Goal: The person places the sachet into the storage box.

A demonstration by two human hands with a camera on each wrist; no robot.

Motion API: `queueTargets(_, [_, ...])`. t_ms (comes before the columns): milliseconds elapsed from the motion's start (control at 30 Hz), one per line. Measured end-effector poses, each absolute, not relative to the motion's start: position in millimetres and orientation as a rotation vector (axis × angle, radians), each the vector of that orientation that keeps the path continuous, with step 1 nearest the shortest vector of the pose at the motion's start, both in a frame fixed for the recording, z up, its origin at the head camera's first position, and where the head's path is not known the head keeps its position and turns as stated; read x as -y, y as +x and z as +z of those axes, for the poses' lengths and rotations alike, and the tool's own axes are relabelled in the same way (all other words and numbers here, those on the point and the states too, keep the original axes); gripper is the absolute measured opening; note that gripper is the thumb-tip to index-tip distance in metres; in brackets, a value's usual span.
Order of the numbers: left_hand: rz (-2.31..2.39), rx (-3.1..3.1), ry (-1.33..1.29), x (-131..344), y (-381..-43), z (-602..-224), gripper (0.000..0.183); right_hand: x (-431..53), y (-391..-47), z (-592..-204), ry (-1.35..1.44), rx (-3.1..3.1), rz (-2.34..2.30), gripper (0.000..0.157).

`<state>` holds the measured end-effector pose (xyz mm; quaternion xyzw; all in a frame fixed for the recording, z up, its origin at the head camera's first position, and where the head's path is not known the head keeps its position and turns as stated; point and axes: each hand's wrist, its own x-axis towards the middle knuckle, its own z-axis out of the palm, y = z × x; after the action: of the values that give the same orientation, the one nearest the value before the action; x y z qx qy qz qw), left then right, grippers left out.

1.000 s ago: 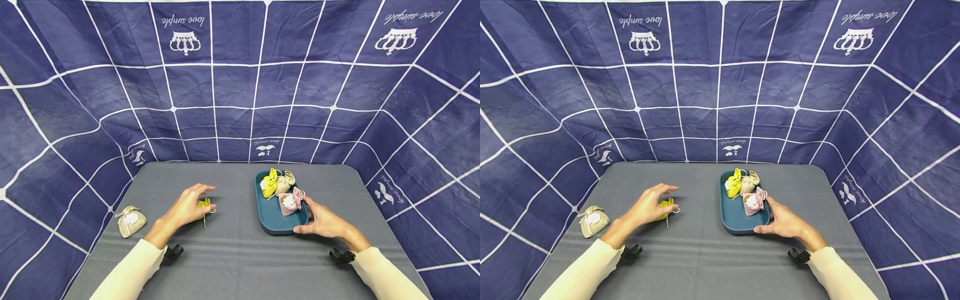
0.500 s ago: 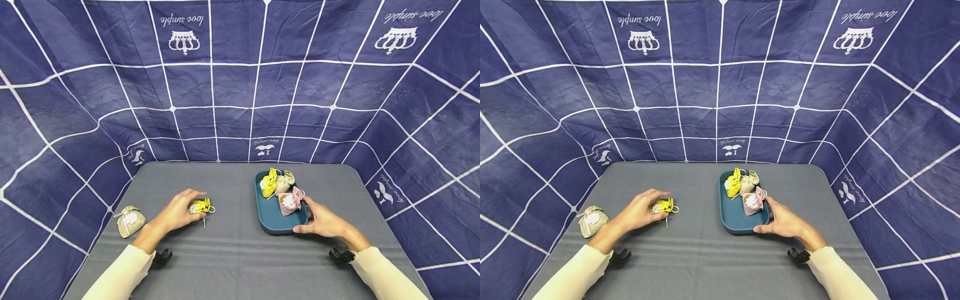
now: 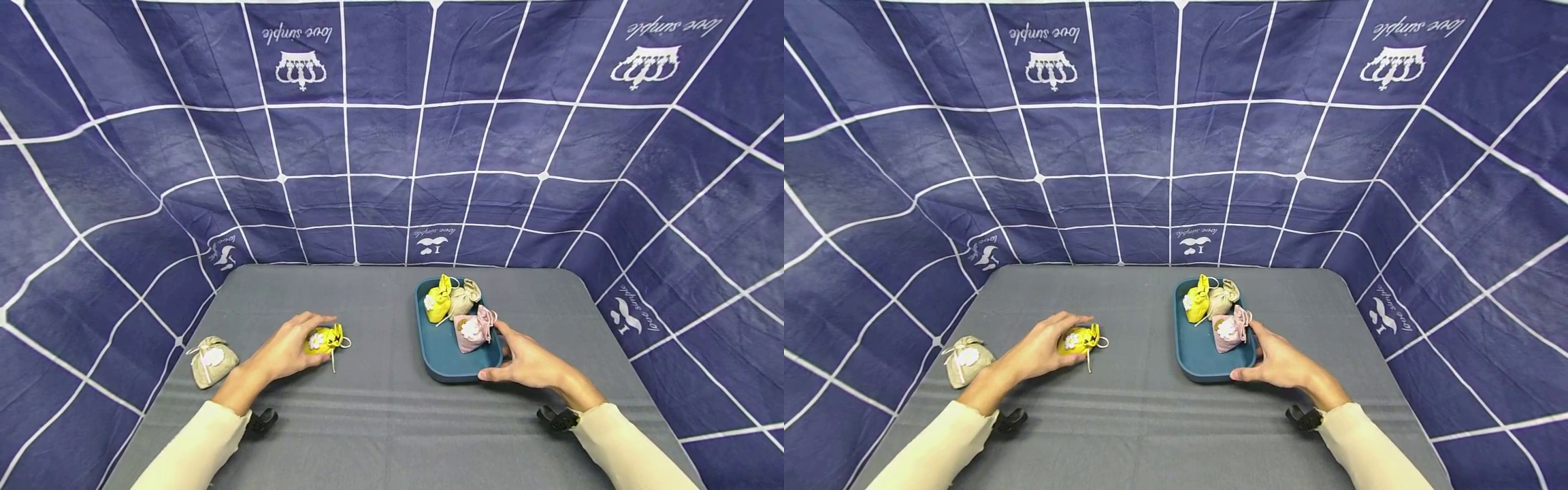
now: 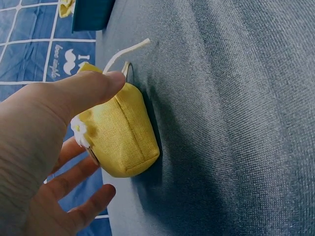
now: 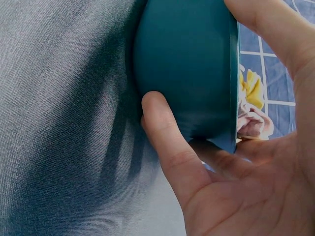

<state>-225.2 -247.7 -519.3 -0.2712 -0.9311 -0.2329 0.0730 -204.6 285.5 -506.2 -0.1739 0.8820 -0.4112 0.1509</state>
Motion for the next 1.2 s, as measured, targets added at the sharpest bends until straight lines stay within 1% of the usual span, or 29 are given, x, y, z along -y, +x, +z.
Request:
queueTargets(467, [-0.646, 2.809, -0.950, 251.2, -226.1, -520.4, 0.076, -286.3, -205.4, -506.1, -0.496, -2.555, -1.143, 0.123])
queueTargets(833, [-0.613, 2.854, -0.933, 252.7, -225.1, -522.1, 0.073, -285.6, -205.2, -507.9, -0.511, -2.468, -1.228, 0.120])
queueTargets(1200, [-0.586, 2.776, -0.964, 255.2, -230.6, -523.1, 0.069, -285.7, -204.5, -506.5, -0.488, -2.520, -1.178, 0.120])
